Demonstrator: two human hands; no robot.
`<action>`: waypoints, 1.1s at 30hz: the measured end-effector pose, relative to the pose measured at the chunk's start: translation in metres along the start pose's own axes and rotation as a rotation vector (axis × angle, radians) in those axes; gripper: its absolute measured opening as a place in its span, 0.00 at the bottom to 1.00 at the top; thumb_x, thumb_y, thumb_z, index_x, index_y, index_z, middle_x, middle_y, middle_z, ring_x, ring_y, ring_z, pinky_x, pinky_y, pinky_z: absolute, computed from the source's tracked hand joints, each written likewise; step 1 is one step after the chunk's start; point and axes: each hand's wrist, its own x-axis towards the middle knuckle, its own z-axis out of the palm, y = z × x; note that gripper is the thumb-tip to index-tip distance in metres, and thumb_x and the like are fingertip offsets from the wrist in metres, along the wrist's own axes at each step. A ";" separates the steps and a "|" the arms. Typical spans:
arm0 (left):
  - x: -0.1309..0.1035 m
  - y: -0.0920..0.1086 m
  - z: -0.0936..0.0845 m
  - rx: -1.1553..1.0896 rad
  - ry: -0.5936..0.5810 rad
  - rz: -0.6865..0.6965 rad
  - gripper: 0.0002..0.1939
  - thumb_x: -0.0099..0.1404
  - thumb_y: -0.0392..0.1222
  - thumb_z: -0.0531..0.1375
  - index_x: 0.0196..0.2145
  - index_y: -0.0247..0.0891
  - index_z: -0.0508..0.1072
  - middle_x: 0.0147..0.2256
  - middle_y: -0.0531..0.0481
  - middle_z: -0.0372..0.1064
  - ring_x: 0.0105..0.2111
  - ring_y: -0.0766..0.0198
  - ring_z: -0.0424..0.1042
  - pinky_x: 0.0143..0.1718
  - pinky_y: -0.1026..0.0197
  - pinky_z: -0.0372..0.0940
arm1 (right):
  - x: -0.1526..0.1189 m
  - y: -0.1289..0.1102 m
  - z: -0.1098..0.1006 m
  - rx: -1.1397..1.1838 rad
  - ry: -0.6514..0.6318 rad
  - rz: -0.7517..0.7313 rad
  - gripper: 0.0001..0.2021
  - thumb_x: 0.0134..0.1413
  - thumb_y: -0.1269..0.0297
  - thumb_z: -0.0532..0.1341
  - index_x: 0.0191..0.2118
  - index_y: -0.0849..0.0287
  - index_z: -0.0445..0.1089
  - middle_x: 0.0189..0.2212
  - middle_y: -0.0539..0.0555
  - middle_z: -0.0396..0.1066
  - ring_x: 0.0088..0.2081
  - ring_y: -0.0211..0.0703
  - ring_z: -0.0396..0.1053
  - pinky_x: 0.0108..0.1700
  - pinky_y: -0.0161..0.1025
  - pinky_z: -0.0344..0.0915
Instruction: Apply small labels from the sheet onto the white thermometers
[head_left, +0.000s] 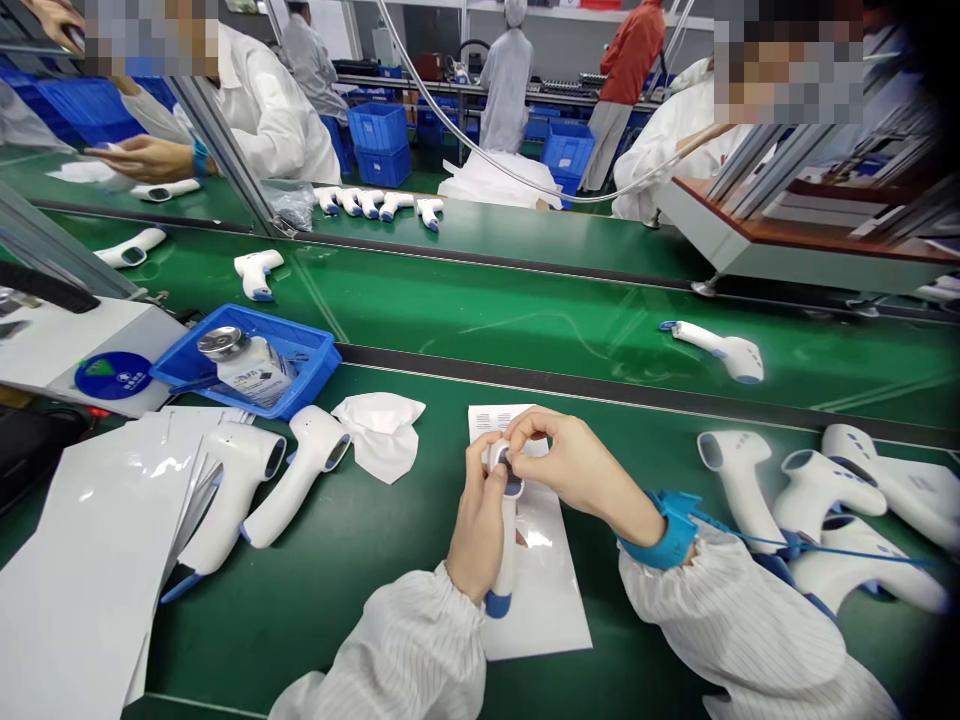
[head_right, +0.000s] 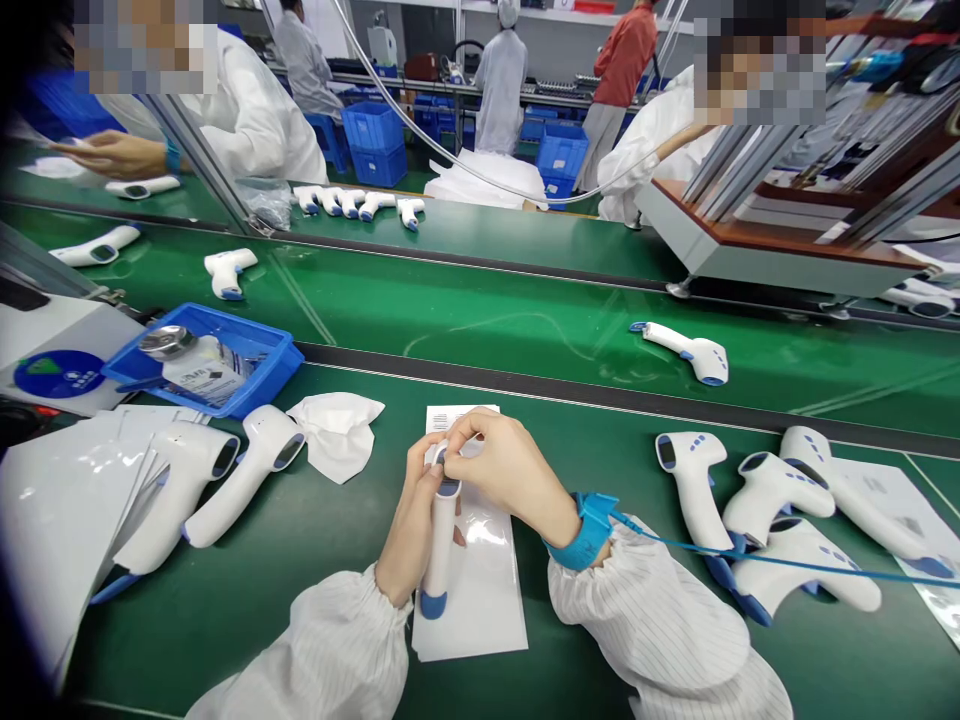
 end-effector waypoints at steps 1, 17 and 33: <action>0.001 0.002 0.000 -0.022 -0.007 -0.029 0.19 0.71 0.52 0.45 0.56 0.48 0.59 0.45 0.47 0.64 0.31 0.64 0.67 0.18 0.66 0.67 | -0.001 0.000 -0.001 0.009 0.000 -0.015 0.04 0.44 0.71 0.61 0.24 0.56 0.68 0.35 0.51 0.74 0.40 0.44 0.71 0.46 0.42 0.65; -0.011 0.019 -0.009 0.225 0.135 0.231 0.18 0.71 0.44 0.49 0.57 0.51 0.57 0.57 0.48 0.58 0.52 0.56 0.65 0.54 0.50 0.62 | -0.030 -0.021 -0.002 0.076 0.144 -0.175 0.06 0.53 0.66 0.63 0.26 0.55 0.69 0.34 0.51 0.71 0.39 0.43 0.70 0.44 0.41 0.67; -0.018 0.041 -0.019 -0.091 -0.107 -0.103 0.22 0.68 0.46 0.53 0.58 0.52 0.52 0.34 0.55 0.62 0.18 0.73 0.61 0.22 0.63 0.63 | -0.031 -0.019 0.001 0.327 0.085 -0.003 0.13 0.52 0.58 0.65 0.38 0.54 0.62 0.31 0.49 0.71 0.32 0.41 0.71 0.36 0.40 0.68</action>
